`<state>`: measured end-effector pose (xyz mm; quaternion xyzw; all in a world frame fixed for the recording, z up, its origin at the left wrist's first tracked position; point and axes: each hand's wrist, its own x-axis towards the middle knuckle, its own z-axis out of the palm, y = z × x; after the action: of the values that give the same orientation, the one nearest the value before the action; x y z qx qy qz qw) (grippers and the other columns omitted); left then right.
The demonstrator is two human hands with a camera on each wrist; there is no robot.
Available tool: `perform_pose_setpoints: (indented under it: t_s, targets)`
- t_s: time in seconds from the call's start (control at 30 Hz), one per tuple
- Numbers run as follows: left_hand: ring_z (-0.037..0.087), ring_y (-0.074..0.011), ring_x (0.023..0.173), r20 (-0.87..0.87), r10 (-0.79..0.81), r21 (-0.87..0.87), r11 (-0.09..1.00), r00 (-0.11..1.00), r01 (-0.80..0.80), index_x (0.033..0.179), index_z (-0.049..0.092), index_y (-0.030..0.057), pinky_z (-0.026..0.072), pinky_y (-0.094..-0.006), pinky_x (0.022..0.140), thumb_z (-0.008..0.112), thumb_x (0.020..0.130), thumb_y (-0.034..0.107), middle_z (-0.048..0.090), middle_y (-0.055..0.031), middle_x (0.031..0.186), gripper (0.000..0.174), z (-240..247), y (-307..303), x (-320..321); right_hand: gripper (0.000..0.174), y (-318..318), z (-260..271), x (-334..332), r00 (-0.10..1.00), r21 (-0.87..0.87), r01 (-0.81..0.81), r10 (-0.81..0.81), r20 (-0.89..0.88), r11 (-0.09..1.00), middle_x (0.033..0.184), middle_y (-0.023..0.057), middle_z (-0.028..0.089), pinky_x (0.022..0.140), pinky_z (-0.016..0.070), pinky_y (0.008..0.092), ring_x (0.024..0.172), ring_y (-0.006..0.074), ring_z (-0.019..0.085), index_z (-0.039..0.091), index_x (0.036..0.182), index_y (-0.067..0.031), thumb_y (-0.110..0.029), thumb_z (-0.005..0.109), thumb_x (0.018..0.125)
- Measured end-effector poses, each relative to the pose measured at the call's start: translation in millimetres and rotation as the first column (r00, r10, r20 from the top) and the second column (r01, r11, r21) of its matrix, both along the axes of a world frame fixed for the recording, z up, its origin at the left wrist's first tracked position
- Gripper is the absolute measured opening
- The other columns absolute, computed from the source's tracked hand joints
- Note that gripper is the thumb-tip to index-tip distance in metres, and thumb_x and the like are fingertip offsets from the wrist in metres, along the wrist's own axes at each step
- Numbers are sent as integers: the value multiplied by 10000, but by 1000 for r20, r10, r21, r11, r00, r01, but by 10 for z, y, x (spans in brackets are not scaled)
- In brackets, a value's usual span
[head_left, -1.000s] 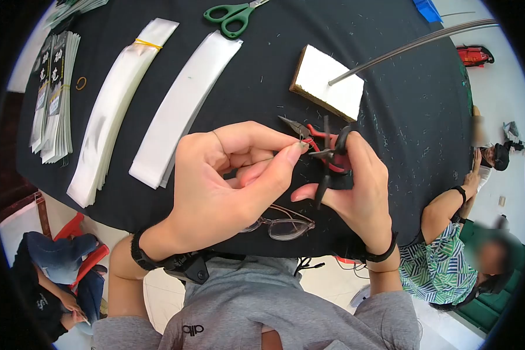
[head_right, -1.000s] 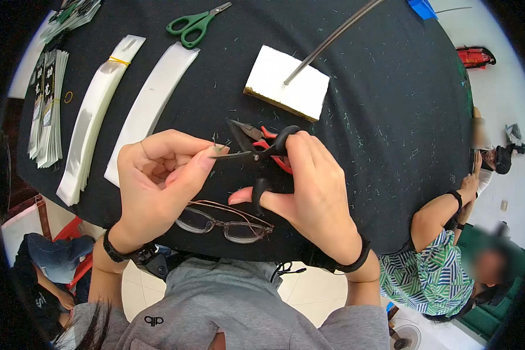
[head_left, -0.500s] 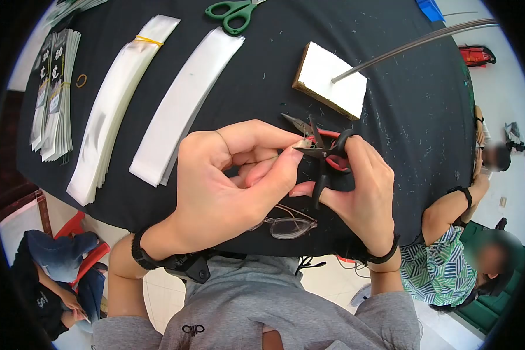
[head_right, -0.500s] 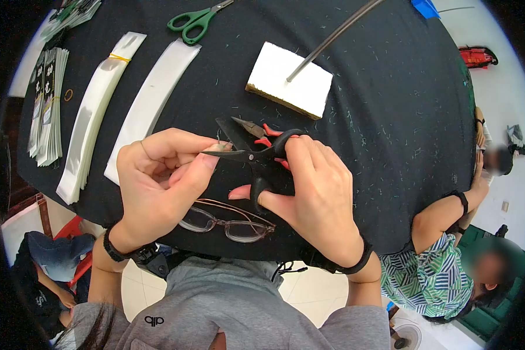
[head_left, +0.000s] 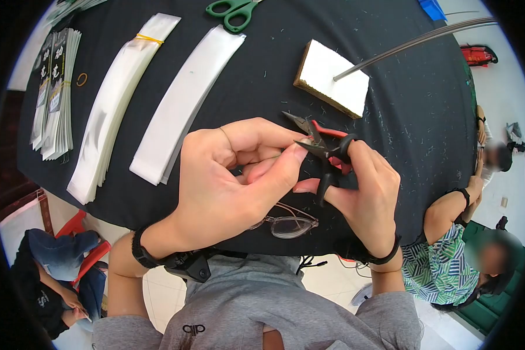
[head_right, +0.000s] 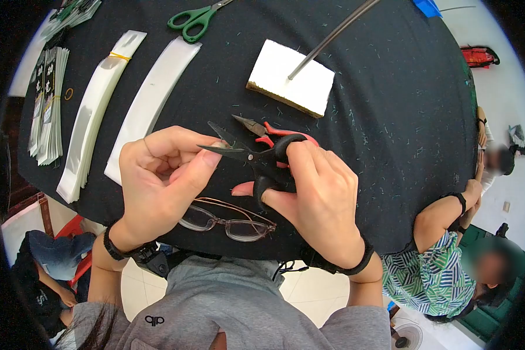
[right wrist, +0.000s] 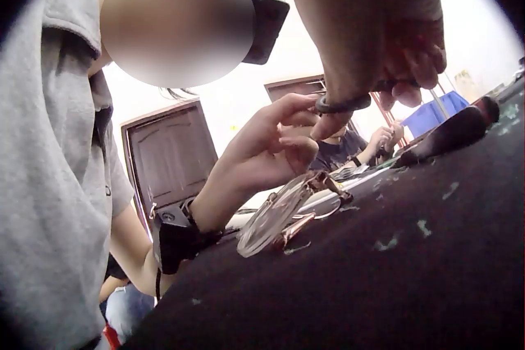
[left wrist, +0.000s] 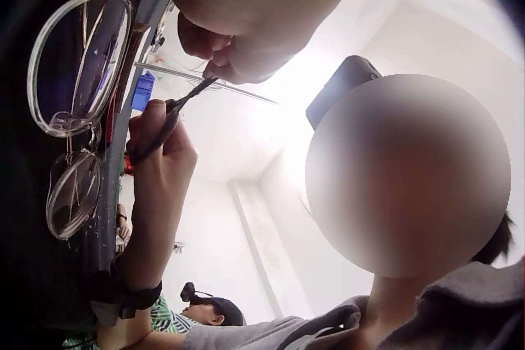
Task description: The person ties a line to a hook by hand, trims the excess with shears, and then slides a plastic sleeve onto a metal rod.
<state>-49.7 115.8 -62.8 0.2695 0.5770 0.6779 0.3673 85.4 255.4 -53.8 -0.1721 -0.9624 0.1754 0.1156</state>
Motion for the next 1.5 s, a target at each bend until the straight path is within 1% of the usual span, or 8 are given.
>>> perform_pose_setpoints:
  t_s: [0.17, 0.43, 0.7, 0.8, 0.87, 1.0, 1.07, 1.5]
  targets:
    - [537, 11, 607, 8, -14, 0, 1000, 1000, 14, 939, 657, -45, 395, -134, 529, 624, 857, 8, 664, -32, 735, 103, -21, 4, 0, 462, 30, -31, 31, 1000, 23, -10, 11, -19, 1000, 688, 63, 577, 530, 450, 314, 576, 219, 582, 557, 811, -35, -286, 856, 563]
    - [447, 37, 565, 50, -15, -1, 1000, 999, 15, 936, 655, -41, 315, -127, 499, 621, 862, 12, 633, 3, 708, 97, -3, 14, 2, 438, 20, -38, 37, 999, 3, 16, -16, -38, 1000, 611, 60, 544, 498, 442, 314, 522, 224, 562, 545, 758, -40, -267, 850, 540]
    - [471, 29, 564, 33, 28, 19, 999, 999, -28, 927, 655, -40, 326, -126, 497, 612, 878, 26, 632, -1, 708, 93, -78, 23, 16, 422, 16, 24, 78, 999, 19, 37, -37, 2, 999, 611, 59, 542, 503, 432, 311, 528, 228, 555, 533, 742, -48, -248, 848, 544]
    - [458, 32, 554, 15, 30, 9, 1000, 999, -30, 924, 659, -46, 323, -124, 493, 613, 878, 22, 621, 8, 687, 94, -61, 22, 4, 455, 20, 29, 55, 999, -89, 33, -36, -33, 995, 655, 68, 541, 516, 427, 322, 563, 242, 554, 523, 774, -36, -249, 855, 547]
    - [441, 37, 545, -2, 30, -3, 1000, 1000, -30, 924, 661, -51, 319, -122, 493, 615, 876, 17, 613, 16, 674, 95, -29, 21, 1, 532, 14, 31, 24, 987, -220, 158, -163, -7, 963, 722, 92, 535, 557, 431, 338, 640, 267, 550, 507, 821, -21, -274, 869, 525]
    - [380, 46, 529, -78, 3, -30, 1000, 997, -6, 927, 668, -55, 304, -117, 495, 628, 857, -9, 569, 49, 642, 93, -10, 6, 7, 589, 31, 31, 3, 989, -189, 145, -141, 33, 971, 768, 110, 526, 600, 434, 354, 705, 283, 541, 498, 861, -12, -282, 877, 501]
    - [364, 48, 527, -111, -5, -26, 1000, 994, 2, 929, 670, -55, 300, -116, 496, 630, 848, -20, 555, 58, 634, 97, -23, 9, 23, 608, 40, 21, 3, 998, -171, 66, -66, 7, 983, 777, 115, 525, 630, 434, 364, 735, 287, 534, 508, 874, -8, -299, 878, 489]
    - [357, 41, 501, -258, -6, 22, 1000, 966, 12, 894, 690, -28, 279, -134, 461, 635, 774, -88, 471, 83, 565, 145, -63, 37, 57, 534, 50, 44, 18, 1000, -53, 18, -18, 1, 998, 735, 81, 535, 629, 433, 355, 705, 265, 554, 551, 858, -24, -300, 857, 519]
